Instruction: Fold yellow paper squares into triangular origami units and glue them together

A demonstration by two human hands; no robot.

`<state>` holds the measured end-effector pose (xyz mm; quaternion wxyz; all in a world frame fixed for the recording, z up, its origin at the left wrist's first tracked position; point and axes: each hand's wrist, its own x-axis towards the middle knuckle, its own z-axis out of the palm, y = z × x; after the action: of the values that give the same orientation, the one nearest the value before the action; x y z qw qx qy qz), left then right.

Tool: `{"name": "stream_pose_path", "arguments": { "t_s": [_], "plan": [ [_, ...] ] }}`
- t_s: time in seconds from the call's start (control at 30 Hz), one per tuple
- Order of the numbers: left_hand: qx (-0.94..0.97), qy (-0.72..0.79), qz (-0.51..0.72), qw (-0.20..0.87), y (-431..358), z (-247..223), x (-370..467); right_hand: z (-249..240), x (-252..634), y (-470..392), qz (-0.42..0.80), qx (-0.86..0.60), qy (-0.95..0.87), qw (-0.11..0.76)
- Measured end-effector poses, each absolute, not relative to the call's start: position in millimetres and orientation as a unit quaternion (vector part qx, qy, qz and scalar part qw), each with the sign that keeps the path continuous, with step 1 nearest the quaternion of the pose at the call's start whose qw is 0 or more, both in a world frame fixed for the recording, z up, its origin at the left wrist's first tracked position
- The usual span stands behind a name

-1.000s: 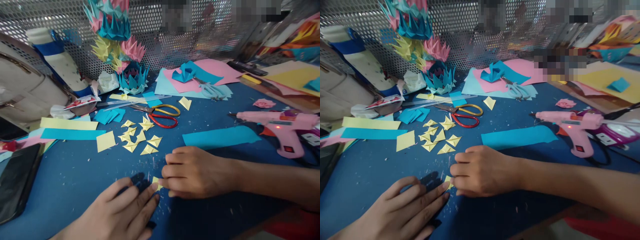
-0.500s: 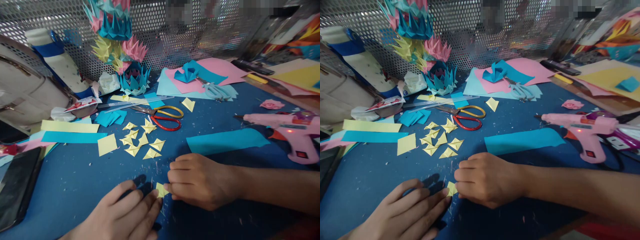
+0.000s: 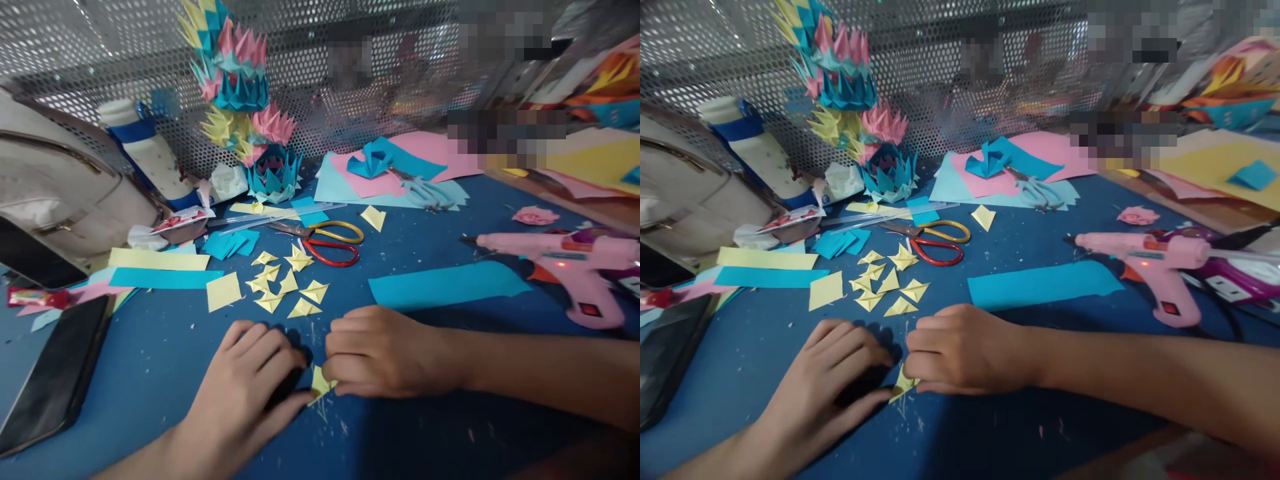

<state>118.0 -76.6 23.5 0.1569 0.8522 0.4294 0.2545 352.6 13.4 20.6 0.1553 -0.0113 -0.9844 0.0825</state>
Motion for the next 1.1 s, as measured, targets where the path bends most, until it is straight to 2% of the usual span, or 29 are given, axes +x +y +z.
{"name": "stream_pose_path", "arguments": {
  "t_s": [0.2,0.43,0.67,0.8,0.97,1.1],
  "plan": [
    [0.804,0.489,0.249,0.229,-77,25,136,22,354,13,0.137,-0.017,-0.978,0.155],
    [0.807,0.495,0.238,0.217,-83,29,141,24,354,11,0.214,-0.013,-0.963,0.164],
    [0.801,0.496,0.246,0.228,-85,27,143,24,354,4,0.148,-0.004,-0.974,0.173],
    [0.799,0.492,0.255,0.233,-86,27,145,25,355,1,0.182,-0.006,-0.966,0.185],
    [0.798,0.49,0.265,0.231,-84,30,143,30,356,-2,0.274,-0.129,-0.934,0.19],
    [0.79,0.482,0.301,0.231,-83,31,140,30,356,-2,0.268,-0.19,-0.929,0.169]
  ]
}}
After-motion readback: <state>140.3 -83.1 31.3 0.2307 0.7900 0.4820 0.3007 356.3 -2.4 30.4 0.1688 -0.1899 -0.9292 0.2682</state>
